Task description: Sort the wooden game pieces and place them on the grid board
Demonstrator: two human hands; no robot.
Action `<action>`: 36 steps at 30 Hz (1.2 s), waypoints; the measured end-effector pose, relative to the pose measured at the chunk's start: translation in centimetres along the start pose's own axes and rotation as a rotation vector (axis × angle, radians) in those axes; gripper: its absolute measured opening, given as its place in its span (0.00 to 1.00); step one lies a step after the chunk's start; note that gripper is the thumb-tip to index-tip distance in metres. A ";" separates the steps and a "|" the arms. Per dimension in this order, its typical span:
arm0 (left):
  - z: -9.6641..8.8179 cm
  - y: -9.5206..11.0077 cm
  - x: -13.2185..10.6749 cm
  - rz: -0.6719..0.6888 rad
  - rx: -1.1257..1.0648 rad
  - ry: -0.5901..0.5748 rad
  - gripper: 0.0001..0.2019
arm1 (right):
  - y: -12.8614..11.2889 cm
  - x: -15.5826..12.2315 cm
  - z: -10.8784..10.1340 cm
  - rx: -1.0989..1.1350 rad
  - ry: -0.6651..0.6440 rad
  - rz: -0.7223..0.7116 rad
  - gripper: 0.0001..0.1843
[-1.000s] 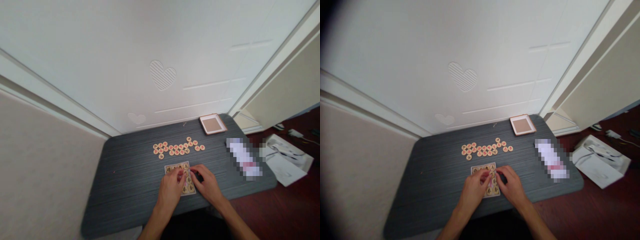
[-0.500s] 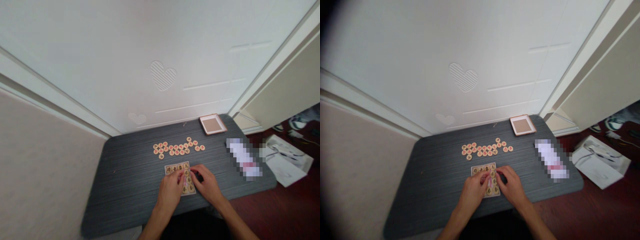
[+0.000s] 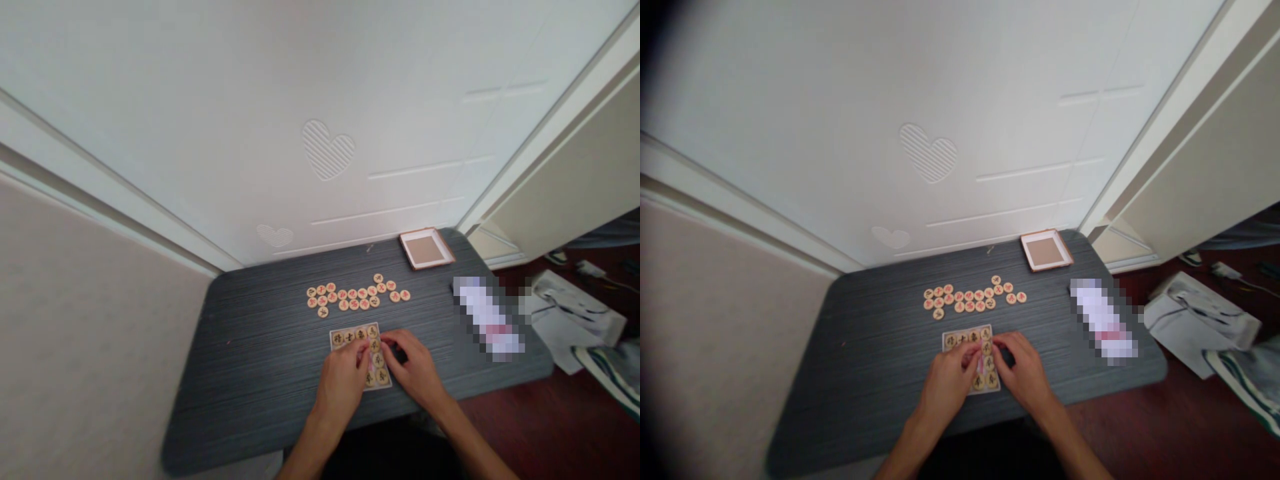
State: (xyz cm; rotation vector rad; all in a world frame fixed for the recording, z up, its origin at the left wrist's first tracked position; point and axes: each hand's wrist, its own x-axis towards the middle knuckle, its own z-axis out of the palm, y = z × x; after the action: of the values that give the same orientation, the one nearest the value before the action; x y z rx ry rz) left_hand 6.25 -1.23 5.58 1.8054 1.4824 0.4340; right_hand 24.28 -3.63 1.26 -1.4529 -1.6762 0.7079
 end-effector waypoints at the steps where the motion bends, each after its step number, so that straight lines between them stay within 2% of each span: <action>1: 0.0 0.0 0.0 0.003 -0.004 0.000 0.12 | -0.1 0.0 0.0 0.000 0.002 0.003 0.08; 12: 0.0 0.0 -0.2 -0.009 0.009 -0.008 0.12 | 0.4 -0.1 0.1 -0.007 0.010 -0.017 0.08; 19: -0.1 0.2 -0.3 -0.025 0.146 -0.040 0.10 | 0.2 0.0 0.1 -0.027 0.022 -0.025 0.07; 26: -0.4 0.7 0.0 -0.038 0.188 -0.067 0.11 | 0.1 0.1 0.1 -0.029 0.027 -0.031 0.09; 36: -1.2 0.4 -0.3 -0.089 0.204 -0.049 0.09 | 0.4 -0.1 0.2 -0.018 0.011 -0.008 0.08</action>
State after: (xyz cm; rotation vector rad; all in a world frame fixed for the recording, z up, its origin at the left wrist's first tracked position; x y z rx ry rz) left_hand 5.68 -1.15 6.73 1.8829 1.6140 0.1987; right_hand 24.34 -3.64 0.82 -1.4600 -1.6830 0.6809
